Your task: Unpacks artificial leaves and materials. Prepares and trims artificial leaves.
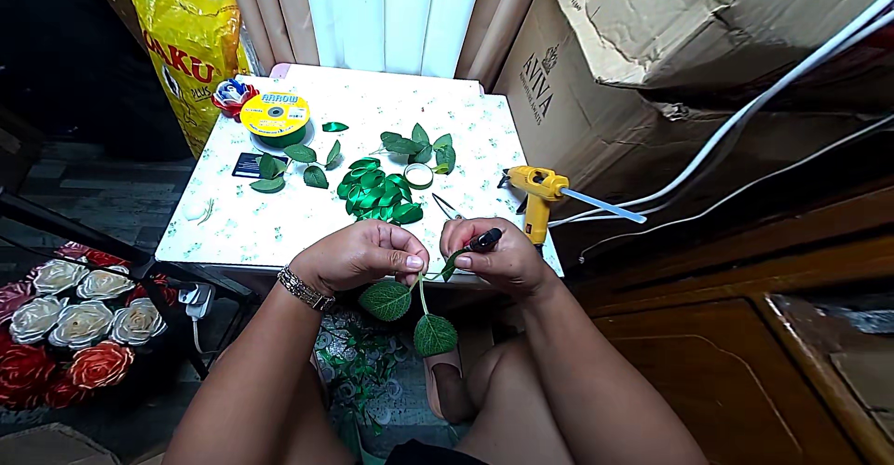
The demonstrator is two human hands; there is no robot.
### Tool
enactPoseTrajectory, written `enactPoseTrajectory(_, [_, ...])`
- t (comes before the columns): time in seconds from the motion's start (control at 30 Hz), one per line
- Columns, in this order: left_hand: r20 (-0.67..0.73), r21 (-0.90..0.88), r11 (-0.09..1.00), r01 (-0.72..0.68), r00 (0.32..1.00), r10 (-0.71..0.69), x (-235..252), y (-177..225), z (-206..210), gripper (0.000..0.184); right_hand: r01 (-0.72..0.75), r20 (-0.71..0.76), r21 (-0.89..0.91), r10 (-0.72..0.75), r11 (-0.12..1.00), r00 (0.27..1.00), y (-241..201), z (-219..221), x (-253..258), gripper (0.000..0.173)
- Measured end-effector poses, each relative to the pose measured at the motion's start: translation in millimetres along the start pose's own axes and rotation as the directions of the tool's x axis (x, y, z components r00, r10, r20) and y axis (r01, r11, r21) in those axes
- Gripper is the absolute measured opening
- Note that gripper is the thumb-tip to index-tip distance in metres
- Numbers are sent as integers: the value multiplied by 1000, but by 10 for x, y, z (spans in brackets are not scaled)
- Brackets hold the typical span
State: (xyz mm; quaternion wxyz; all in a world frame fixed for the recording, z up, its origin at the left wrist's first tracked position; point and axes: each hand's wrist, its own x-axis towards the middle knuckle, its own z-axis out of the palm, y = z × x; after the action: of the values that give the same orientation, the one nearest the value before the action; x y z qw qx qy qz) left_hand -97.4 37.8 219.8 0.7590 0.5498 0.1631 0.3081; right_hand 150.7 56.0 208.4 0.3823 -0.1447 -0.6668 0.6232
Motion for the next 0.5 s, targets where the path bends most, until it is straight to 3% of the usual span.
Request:
enactPoseTrajectory(0.23, [74,-87,996,-25,997,31,15,-8,-60,13,8,-25,-49,-9,999,1000,3,-1,0,9])
enactPoseTrajectory(0.37, [-28,-17,1000,-15,1000,14,-3,40,-21,16,7,-33,-2,-8,1000,999,12,21,5,8])
enactPoseTrajectory(0.5, [-130,-19,999,-27,991,24,-26,52,-52,16,14,-55,62,-10,998,998,24,-10,-5,25])
